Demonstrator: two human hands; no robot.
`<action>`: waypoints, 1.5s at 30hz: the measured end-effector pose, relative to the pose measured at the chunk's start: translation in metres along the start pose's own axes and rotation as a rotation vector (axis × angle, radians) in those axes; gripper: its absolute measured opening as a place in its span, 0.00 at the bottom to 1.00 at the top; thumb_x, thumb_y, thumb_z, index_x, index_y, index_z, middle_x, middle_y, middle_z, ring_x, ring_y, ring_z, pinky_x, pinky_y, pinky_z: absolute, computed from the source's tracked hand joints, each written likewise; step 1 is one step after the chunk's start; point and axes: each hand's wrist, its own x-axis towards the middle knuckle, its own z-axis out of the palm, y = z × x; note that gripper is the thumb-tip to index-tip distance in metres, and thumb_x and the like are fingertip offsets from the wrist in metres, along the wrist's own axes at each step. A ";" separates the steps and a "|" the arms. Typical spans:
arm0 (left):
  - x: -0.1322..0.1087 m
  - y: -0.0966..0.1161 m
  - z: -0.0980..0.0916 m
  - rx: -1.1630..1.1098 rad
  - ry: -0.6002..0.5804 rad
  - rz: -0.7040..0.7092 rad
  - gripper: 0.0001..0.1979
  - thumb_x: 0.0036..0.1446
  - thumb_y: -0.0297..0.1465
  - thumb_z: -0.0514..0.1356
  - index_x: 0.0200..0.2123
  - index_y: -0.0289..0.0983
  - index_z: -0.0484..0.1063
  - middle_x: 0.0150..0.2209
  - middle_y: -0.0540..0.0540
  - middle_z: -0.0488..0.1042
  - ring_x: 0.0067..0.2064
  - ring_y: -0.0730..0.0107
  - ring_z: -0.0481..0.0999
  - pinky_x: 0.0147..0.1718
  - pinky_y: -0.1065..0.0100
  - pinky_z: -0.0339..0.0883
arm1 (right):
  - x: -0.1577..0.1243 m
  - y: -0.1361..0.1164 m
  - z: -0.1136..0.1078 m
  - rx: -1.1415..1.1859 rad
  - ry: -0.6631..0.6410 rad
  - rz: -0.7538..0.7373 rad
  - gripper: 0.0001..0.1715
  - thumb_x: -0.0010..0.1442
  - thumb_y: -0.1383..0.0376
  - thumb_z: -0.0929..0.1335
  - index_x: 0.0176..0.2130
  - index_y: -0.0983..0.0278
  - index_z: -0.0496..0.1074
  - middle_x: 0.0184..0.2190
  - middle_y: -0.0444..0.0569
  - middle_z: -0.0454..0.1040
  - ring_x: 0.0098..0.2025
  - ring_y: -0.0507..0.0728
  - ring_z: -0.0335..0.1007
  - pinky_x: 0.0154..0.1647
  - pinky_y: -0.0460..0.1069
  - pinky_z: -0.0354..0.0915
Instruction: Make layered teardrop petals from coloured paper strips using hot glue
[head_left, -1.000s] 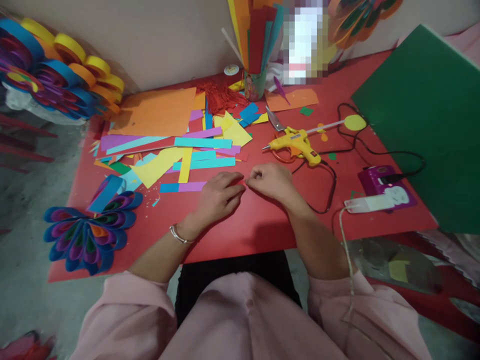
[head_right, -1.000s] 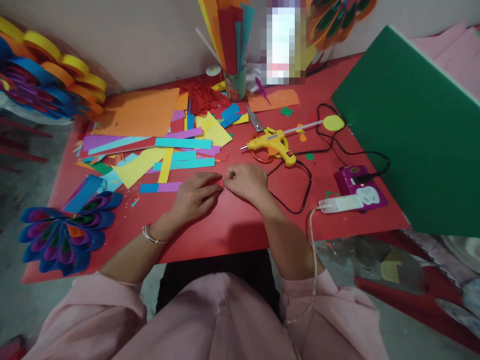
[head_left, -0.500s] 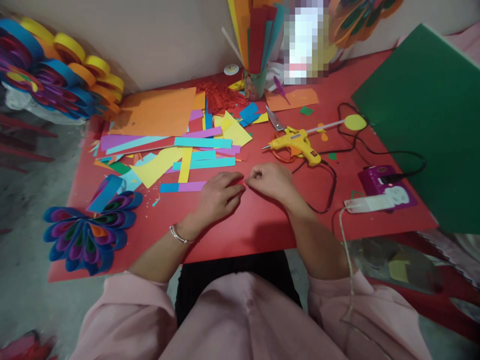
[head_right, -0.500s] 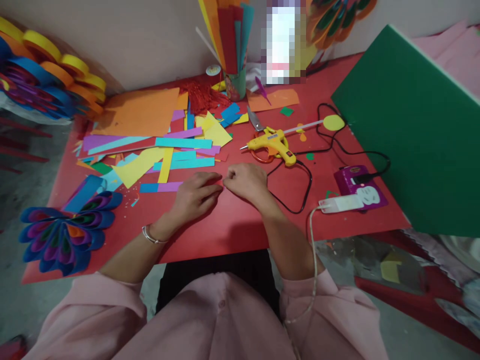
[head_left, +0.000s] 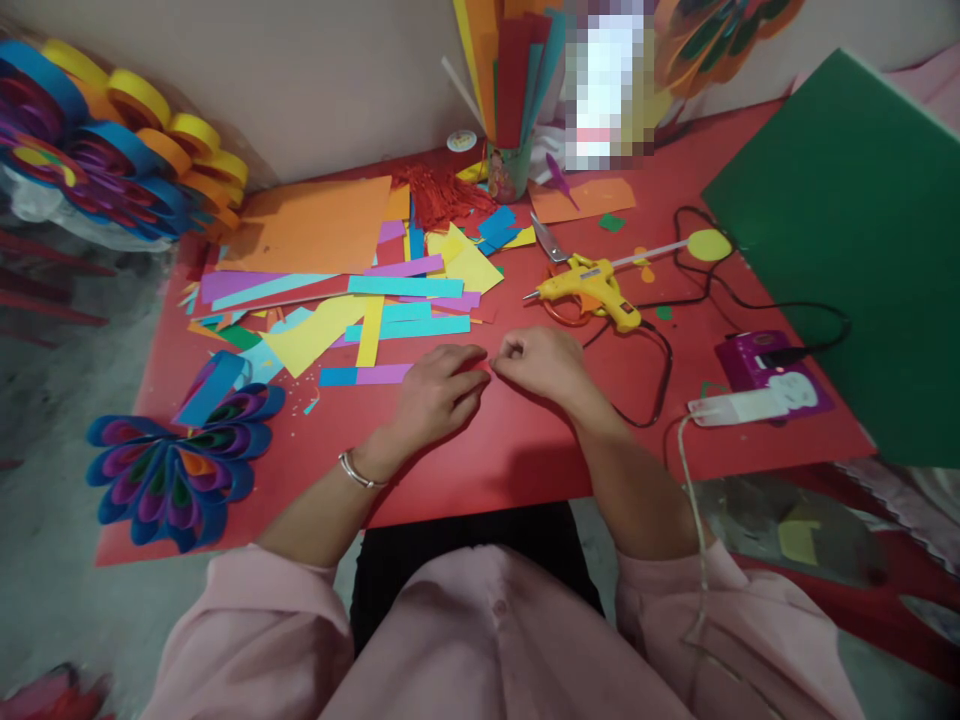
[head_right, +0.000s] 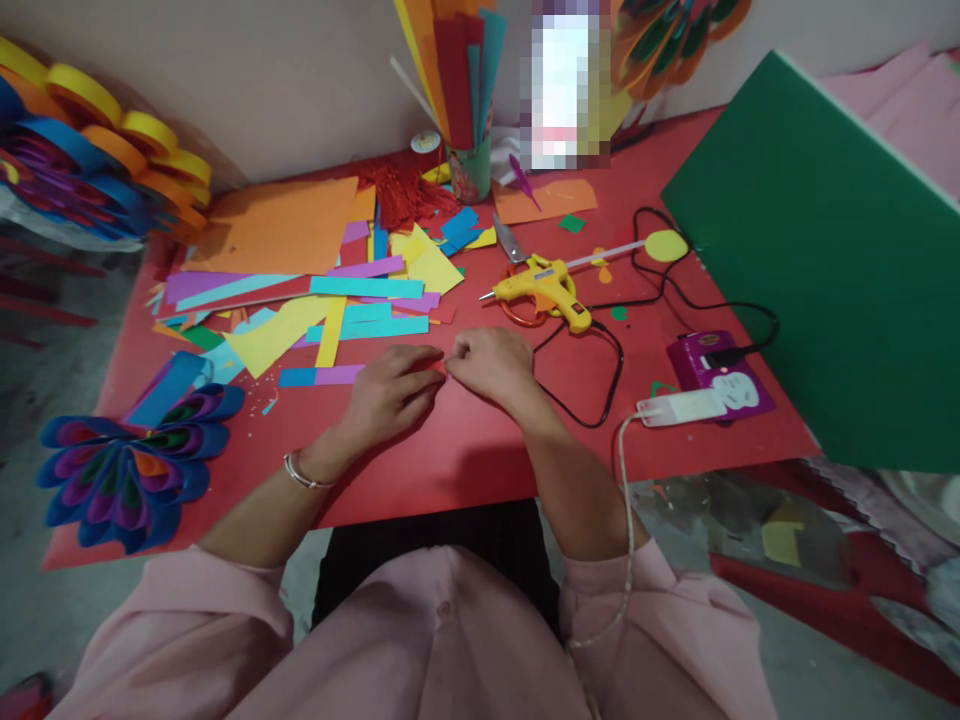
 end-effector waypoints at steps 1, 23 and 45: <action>0.000 0.000 0.000 -0.001 0.002 0.002 0.11 0.74 0.32 0.60 0.45 0.41 0.85 0.57 0.40 0.83 0.57 0.53 0.82 0.52 0.50 0.80 | 0.000 0.000 0.000 0.000 0.001 -0.003 0.08 0.61 0.59 0.72 0.36 0.55 0.85 0.36 0.45 0.86 0.39 0.58 0.76 0.35 0.51 0.56; -0.001 -0.001 0.001 0.000 -0.001 -0.003 0.11 0.75 0.32 0.59 0.46 0.41 0.84 0.57 0.39 0.83 0.57 0.52 0.82 0.53 0.49 0.80 | 0.000 0.000 0.000 -0.006 -0.006 -0.003 0.09 0.61 0.59 0.72 0.36 0.55 0.85 0.36 0.45 0.85 0.39 0.58 0.76 0.35 0.51 0.56; 0.000 0.000 0.000 0.000 -0.003 0.000 0.12 0.75 0.32 0.59 0.46 0.42 0.85 0.57 0.39 0.83 0.57 0.52 0.82 0.52 0.49 0.80 | -0.001 -0.001 -0.001 -0.014 0.001 -0.007 0.09 0.62 0.59 0.72 0.36 0.55 0.85 0.36 0.45 0.85 0.40 0.58 0.76 0.36 0.51 0.57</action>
